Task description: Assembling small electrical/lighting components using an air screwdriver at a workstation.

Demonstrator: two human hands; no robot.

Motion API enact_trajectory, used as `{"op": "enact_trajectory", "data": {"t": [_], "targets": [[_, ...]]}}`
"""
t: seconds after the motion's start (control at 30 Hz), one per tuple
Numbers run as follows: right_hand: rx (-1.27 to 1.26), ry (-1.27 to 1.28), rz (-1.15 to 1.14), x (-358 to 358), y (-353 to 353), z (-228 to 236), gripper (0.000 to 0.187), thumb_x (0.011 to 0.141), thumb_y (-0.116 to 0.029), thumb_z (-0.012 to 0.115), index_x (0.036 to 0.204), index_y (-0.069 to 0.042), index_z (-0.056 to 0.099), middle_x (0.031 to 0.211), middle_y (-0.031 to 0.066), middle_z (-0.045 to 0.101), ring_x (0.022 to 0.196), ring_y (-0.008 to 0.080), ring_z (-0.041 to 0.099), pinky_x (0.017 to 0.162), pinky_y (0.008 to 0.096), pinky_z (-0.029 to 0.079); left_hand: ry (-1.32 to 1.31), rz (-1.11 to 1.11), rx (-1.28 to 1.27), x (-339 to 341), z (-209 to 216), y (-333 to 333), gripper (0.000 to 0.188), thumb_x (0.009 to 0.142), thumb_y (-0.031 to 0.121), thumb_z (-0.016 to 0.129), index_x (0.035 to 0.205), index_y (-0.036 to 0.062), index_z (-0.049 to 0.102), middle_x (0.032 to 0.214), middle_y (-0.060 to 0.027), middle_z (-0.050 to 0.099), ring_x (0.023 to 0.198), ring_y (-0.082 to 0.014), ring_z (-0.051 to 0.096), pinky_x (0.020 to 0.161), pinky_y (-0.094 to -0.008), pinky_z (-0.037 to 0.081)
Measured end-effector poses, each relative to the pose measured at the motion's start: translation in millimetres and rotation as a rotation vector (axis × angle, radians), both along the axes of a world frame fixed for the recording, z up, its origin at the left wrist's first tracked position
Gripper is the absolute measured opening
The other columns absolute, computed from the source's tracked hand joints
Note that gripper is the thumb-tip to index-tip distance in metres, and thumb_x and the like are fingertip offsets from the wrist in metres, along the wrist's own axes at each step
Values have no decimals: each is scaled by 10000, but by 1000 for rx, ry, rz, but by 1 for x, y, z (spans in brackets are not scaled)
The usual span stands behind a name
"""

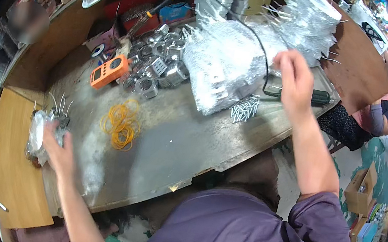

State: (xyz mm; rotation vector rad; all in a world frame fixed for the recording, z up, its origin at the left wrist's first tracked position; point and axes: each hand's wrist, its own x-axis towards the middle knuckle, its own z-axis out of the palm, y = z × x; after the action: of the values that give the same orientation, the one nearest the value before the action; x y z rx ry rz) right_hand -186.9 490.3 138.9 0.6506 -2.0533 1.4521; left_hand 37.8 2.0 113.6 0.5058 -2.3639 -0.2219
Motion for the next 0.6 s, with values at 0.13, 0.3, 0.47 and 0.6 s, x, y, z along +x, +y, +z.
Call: {"op": "enact_trajectory", "data": {"t": [0.13,0.3,0.47,0.6], "targets": [[431,-113,-262,-124,63,-12,362,952,-292,536,1129,16,606,1034,212,664,979,311,645,876,394,489,-234,-375,39,16,-13,139,499,748,70,670,1228,57,533,1398,-202,408,1359,-399,307,1126,-502,247],[882,-309,-381,-166,21,-2,503,929,-383,559,1235,16,541,1131,250,630,1097,382,595,955,447,467,-295,-502,40,15,-27,174,392,752,77,670,1130,38,578,1367,-226,421,1312,-442,345,1084,-524,298],[958,-239,-438,-176,0,-5,354,931,-325,563,1153,-50,591,1153,205,602,1134,367,563,941,440,471,-318,-480,48,17,-31,169,344,759,71,657,1094,26,590,1344,-220,435,1280,-445,373,1060,-519,327],[746,133,-428,-209,24,-32,230,938,-233,527,1069,-54,587,1056,195,627,1006,393,600,850,489,475,-306,-517,43,11,-31,171,334,762,68,653,1086,25,589,1331,-215,444,1267,-441,386,1053,-517,339]]}}
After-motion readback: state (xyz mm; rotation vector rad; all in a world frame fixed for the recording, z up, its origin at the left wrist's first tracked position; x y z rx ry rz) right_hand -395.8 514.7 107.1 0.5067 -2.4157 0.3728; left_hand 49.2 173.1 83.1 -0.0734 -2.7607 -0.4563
